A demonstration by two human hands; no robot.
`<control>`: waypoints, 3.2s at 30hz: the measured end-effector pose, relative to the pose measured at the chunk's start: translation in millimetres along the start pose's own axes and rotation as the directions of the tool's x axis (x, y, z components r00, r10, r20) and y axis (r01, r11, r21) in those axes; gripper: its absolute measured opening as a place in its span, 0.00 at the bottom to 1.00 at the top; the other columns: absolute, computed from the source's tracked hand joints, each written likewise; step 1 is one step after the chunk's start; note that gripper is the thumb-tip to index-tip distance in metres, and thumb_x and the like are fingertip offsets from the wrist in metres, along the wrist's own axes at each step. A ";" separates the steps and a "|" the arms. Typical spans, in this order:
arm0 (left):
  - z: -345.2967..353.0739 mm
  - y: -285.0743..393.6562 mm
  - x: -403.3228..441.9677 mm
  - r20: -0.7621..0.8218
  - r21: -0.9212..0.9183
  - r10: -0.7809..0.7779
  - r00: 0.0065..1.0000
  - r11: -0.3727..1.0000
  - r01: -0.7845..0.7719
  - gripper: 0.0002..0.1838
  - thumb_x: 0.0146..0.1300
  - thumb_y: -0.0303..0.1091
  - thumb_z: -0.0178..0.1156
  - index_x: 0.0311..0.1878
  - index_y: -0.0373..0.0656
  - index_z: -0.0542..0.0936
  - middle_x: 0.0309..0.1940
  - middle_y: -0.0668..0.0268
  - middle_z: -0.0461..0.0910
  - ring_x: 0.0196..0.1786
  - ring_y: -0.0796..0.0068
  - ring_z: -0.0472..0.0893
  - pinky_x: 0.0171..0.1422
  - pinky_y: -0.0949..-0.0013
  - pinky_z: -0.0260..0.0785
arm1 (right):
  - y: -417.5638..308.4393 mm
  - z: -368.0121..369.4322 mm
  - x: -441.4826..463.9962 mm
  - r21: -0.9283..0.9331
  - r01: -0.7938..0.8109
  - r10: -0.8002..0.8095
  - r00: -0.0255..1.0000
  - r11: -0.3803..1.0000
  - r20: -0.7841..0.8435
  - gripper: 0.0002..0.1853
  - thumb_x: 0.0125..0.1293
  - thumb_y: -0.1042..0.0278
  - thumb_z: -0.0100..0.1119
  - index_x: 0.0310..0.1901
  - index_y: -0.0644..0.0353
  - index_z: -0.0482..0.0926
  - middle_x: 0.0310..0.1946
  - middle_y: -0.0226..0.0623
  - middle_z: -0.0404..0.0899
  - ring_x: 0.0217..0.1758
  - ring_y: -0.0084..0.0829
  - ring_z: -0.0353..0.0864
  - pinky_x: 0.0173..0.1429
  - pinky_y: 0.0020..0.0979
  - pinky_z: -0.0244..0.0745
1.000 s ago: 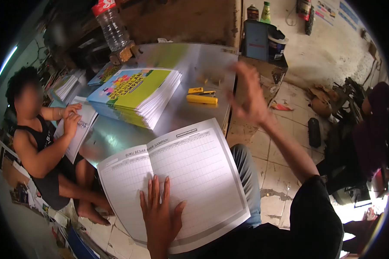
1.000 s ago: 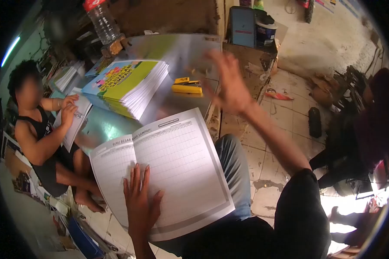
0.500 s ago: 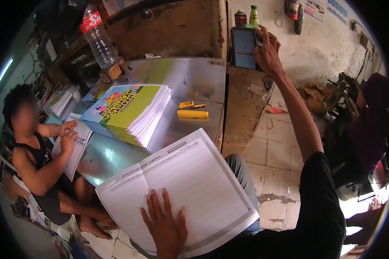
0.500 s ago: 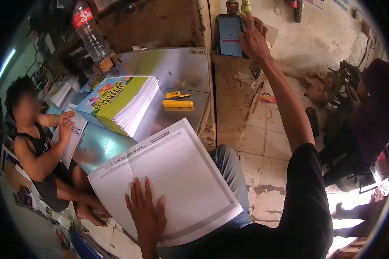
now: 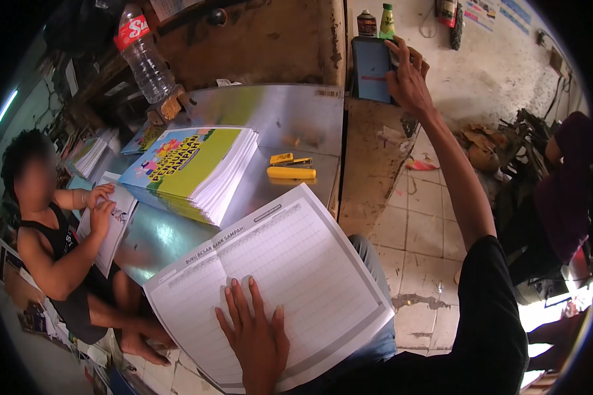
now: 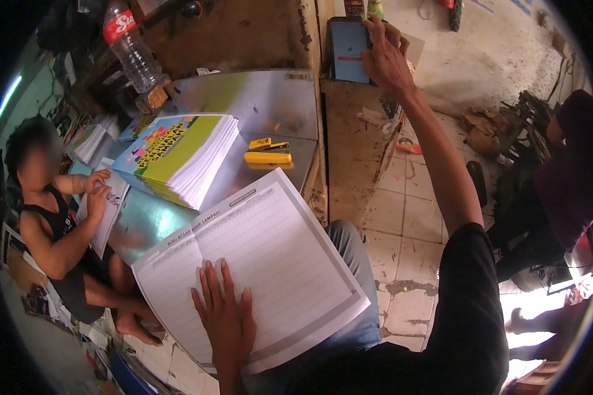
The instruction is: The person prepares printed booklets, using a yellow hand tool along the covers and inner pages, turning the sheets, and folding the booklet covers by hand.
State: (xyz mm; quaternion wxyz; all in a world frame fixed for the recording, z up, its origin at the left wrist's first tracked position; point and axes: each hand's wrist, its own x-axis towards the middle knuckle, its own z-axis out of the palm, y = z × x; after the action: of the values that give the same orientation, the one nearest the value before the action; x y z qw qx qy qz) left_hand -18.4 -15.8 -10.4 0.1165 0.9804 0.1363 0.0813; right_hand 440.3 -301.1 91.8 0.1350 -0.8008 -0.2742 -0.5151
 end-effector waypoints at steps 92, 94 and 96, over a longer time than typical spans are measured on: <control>8.3 -5.2 -1.5 -0.138 -0.009 0.016 0.990 1.000 -0.017 0.35 0.76 0.52 0.51 0.78 0.42 0.64 0.79 0.45 0.59 0.82 0.45 0.56 0.82 0.34 0.40 | 7.4 3.2 -8.4 0.042 0.024 -0.019 0.993 0.999 -0.114 0.36 0.61 0.83 0.51 0.73 0.55 0.63 0.61 0.34 0.80 0.69 0.40 0.71 0.72 0.44 0.60; 8.7 -5.3 -2.0 -0.147 -0.004 0.023 0.989 1.000 -0.024 0.34 0.76 0.52 0.50 0.78 0.42 0.65 0.79 0.45 0.59 0.82 0.45 0.56 0.82 0.34 0.41 | 3.9 -0.1 -11.2 0.049 0.023 -0.018 0.995 0.999 -0.100 0.35 0.61 0.84 0.51 0.72 0.55 0.64 0.60 0.34 0.81 0.69 0.40 0.72 0.72 0.44 0.60; 9.3 -6.2 -3.2 -0.153 0.002 0.026 0.988 1.000 -0.026 0.34 0.77 0.53 0.50 0.78 0.42 0.65 0.79 0.45 0.59 0.82 0.45 0.56 0.82 0.34 0.41 | 0.9 -2.3 -13.2 0.062 0.023 -0.017 0.996 0.998 -0.084 0.35 0.61 0.84 0.51 0.71 0.55 0.65 0.59 0.34 0.81 0.68 0.39 0.72 0.72 0.44 0.60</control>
State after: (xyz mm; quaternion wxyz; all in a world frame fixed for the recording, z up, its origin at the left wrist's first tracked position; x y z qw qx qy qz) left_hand -21.2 -12.9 -21.2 0.1046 0.9730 0.1322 0.1577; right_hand 434.9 -306.9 81.0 0.1663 -0.7712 -0.2925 -0.5404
